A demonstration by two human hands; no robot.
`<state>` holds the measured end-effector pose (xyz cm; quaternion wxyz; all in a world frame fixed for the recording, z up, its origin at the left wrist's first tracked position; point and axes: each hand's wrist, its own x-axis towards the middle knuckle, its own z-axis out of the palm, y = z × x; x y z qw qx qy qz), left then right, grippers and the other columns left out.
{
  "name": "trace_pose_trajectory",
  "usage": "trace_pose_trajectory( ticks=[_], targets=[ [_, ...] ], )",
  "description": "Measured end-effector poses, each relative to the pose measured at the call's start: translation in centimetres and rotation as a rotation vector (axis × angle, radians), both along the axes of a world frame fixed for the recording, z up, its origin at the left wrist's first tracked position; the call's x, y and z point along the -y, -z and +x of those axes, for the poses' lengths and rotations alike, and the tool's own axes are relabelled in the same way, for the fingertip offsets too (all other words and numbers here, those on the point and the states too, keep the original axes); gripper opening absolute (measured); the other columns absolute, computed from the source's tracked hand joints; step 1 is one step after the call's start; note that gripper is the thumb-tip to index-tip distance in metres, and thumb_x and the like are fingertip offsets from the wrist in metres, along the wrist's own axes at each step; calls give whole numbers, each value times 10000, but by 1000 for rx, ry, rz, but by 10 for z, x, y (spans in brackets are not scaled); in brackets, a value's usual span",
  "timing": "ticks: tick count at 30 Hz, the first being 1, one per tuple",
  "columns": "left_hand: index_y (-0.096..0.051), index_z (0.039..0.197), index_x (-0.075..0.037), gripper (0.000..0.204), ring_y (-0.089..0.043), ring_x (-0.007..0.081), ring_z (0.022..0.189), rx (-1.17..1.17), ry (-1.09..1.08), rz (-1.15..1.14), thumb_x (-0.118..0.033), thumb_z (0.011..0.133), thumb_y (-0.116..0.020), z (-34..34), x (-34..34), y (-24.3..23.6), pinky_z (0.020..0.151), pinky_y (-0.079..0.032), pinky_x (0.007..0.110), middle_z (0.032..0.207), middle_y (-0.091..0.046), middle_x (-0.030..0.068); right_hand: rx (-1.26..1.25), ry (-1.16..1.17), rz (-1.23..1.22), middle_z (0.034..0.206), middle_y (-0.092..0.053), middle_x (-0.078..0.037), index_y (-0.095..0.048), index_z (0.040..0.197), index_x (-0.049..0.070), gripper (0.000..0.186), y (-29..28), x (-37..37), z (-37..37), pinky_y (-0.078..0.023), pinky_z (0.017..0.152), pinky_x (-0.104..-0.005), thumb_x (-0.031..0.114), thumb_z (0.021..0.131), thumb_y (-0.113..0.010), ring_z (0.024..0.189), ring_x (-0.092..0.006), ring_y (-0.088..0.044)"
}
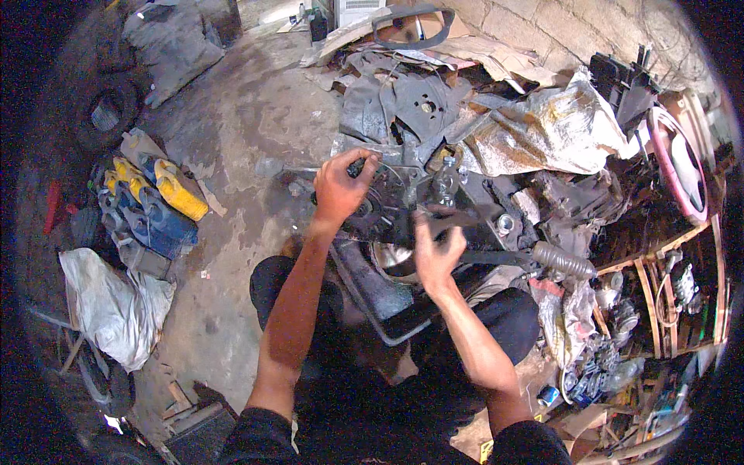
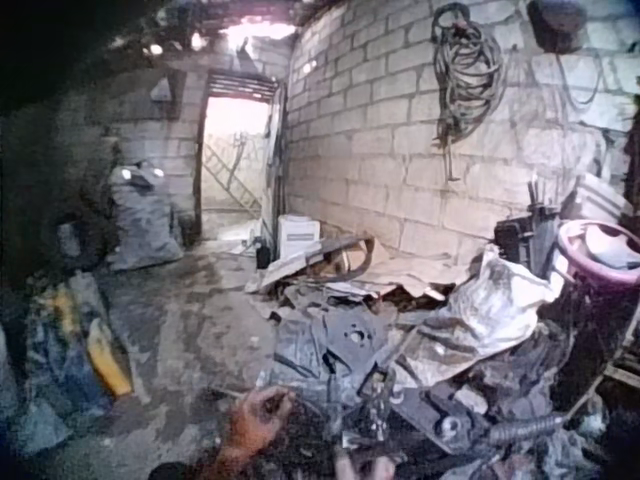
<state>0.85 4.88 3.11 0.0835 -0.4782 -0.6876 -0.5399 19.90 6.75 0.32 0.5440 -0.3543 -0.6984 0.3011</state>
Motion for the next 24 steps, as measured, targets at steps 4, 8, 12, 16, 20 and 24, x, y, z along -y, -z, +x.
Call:
trace_pose_trajectory(
  ticks=[4, 8, 12, 16, 20, 24],
  targets=[
    [-721, 889, -125, 173, -676, 289, 844, 36, 32, -25, -288, 844, -683, 0, 2, -3, 749, -513, 382, 896, -715, 70, -262, 55, -17, 981, -621, -81, -590, 1062, -21, 271, -37, -24, -6, -450, 807, -298, 147, 876, -693, 888, -158, -554],
    [-718, 894, -121, 181, -675, 289, 835, 60, 51, -63, -290, 846, -679, 3, -3, -4, 744, -512, 383, 889, -713, 74, 101, -11, -19, 750, -676, -116, -639, 993, 27, 166, -3, -17, -3, -505, 620, -319, 99, 848, -679, 681, -147, -650],
    [-711, 885, -111, 176, -673, 294, 830, 45, 72, -67, -279, 846, -678, -4, -3, -1, 736, -510, 386, 878, -710, 81, 194, -103, -87, 713, -672, -124, -641, 989, 35, 157, -5, -13, 8, -510, 585, -334, 103, 850, -665, 637, -153, -656],
    [-706, 862, -116, 151, -670, 299, 826, 21, 35, -58, -265, 841, -685, -1, 0, -4, 727, -508, 390, 878, -706, 81, -54, 77, 24, 810, -687, -123, -629, 1066, 40, 184, -27, -25, -6, -522, 644, -338, 120, 900, -615, 688, -188, -668],
    [-700, 850, -121, 135, -666, 300, 839, -11, 95, -35, -255, 836, -690, 0, -1, -2, 726, -507, 393, 883, -701, 82, 117, -75, 207, 777, -672, -97, -606, 1072, 3, 209, 6, -14, -3, -498, 608, -300, 55, 871, -627, 659, -113, -612],
    [-693, 855, -121, 117, -662, 299, 843, -13, 188, -12, -234, 829, -695, 4, -2, -5, 726, -508, 395, 876, -698, 82, 183, -141, -42, 756, -652, -64, -605, 1031, -3, 161, -9, -12, 11, -494, 604, -274, 51, 879, -613, 648, -97, -593]
  ],
)
